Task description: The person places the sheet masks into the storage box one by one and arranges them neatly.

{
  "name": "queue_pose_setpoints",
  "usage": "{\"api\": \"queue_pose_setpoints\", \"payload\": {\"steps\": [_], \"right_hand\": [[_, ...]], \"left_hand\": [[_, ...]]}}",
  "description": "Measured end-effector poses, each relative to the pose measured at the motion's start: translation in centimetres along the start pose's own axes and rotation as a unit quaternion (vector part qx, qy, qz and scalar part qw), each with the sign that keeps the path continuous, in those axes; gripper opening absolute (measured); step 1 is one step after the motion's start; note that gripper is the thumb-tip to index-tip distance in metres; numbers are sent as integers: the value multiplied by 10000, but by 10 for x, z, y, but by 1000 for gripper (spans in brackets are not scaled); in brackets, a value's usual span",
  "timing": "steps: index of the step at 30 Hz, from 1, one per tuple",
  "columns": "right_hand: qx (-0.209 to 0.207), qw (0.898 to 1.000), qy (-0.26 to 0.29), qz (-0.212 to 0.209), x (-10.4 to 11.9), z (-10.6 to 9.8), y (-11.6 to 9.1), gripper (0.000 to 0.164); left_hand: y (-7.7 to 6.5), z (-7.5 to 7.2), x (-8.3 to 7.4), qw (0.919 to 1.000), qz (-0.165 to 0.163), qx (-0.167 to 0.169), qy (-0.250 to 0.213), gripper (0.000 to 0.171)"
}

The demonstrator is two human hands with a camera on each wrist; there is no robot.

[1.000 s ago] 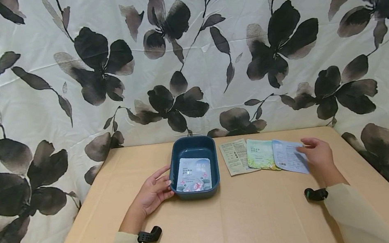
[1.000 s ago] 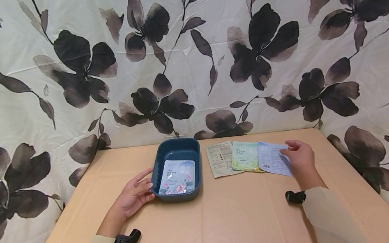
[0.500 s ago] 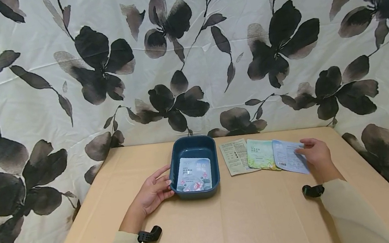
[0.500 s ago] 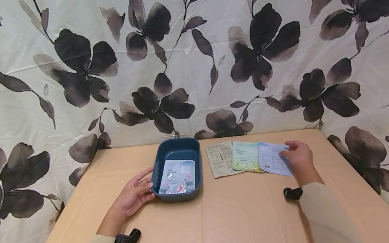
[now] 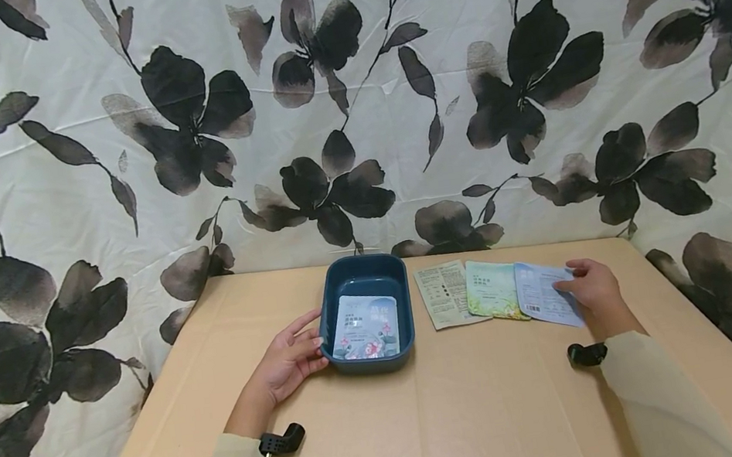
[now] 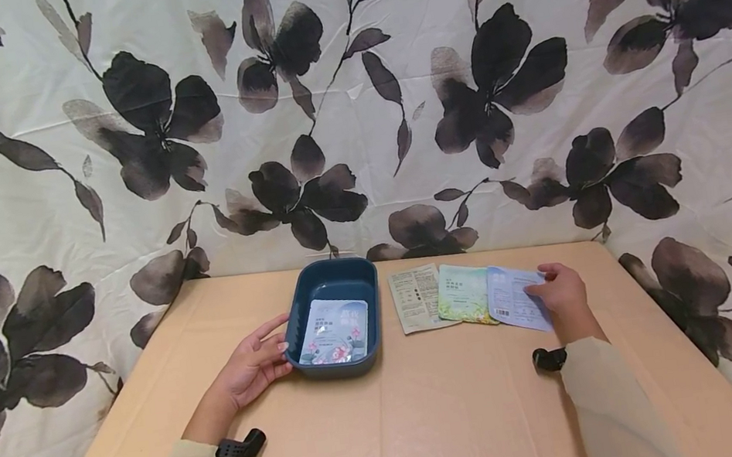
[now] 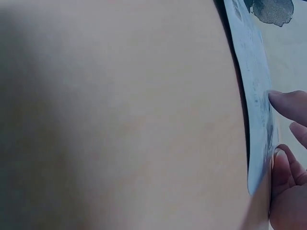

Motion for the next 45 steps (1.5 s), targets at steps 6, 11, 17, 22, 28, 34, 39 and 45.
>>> {"api": "queue_pose_setpoints", "payload": {"steps": [6, 11, 17, 22, 28, 34, 39, 45], "right_hand": [[133, 9998, -127, -100, 1, 2, 5, 69], [283, 9988, -341, -191, 3, 2, 8, 71], [514, 9974, -432, -245, 6, 0, 12, 76], [625, 9971, -406, -148, 8, 0, 16, 80], [706, 9968, -377, -47, 7, 3, 20, 82], [723, 9964, -449, 26, 8, 3, 21, 84], [715, 9967, -382, 19, 6, 5, 23, 83], [666, 9975, -223, -22, 1, 8, 27, 82]], "left_hand": [[1, 2, -1, 10000, -16, -74, 34, 69], [2, 3, -1, 10000, -8, -46, 8, 69], [3, 3, -2, 10000, 13, -8, -63, 69], [4, 4, -2, 10000, 19, -34, -50, 69], [5, 5, -1, 10000, 18, -88, -28, 68], [4, 6, -1, 10000, 16, -82, -46, 69], [3, 8, -1, 9999, 26, -97, -60, 70], [3, 9, 0, 9999, 35, -118, -33, 71]]}}
Point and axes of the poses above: each hand's wrist, its own y-axis towards the middle knuckle, its own z-axis out of the palm, x = y × z, the point moved 4 cm from there along y, towards the middle knuckle, and after that the axes turned 14 degrees about -x, right-handed, at the moved point
